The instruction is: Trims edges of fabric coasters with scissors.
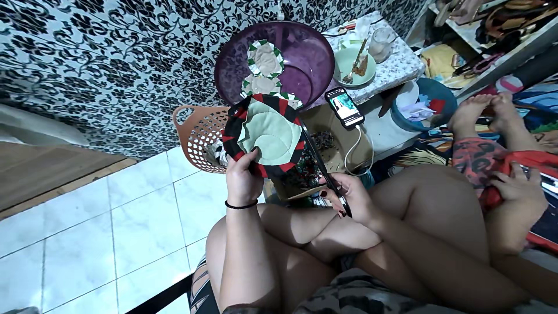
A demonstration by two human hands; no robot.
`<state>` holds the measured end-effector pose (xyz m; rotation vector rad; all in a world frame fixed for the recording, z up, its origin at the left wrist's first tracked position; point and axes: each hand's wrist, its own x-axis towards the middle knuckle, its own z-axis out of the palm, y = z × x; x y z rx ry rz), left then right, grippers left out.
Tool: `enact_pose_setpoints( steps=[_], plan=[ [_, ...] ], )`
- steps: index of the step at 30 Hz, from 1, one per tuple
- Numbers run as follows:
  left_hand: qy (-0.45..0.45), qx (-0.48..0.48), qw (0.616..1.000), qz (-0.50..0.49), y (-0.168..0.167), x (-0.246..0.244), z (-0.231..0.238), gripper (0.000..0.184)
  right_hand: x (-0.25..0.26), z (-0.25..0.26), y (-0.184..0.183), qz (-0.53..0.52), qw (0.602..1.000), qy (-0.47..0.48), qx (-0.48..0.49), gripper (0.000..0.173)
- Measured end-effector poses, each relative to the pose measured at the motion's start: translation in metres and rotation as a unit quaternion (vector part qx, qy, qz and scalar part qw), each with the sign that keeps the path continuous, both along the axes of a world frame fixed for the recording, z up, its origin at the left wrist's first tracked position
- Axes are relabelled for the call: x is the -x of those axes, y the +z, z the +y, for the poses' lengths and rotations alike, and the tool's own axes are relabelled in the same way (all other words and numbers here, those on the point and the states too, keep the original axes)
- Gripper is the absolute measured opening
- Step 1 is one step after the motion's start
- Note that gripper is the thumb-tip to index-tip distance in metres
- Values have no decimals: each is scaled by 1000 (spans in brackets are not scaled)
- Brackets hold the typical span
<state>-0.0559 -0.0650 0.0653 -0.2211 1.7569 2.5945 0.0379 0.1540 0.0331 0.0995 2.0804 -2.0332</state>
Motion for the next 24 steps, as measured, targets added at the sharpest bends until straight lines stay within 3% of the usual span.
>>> enact_pose_setpoints(
  steps=[10, 18, 21, 24],
  plan=[
    [-20, -33, 999, -8, 2, 0, -6, 26, -1, -3, -1, -11, 1000, -3, 10, 30],
    [-93, -301, 947, 57, -13, 6, 2, 48, -3, -8, -1, -18, 1000, 3, 16, 30],
    [-60, -336, 936, 88, -17, 4, 18, 48, -4, -10, -1, -15, 1000, 12, 1, 31],
    [-18, -313, 943, 106, -21, 3, 29, 37, -8, -11, -4, -7, 1000, 26, 2, 31]
  ],
)
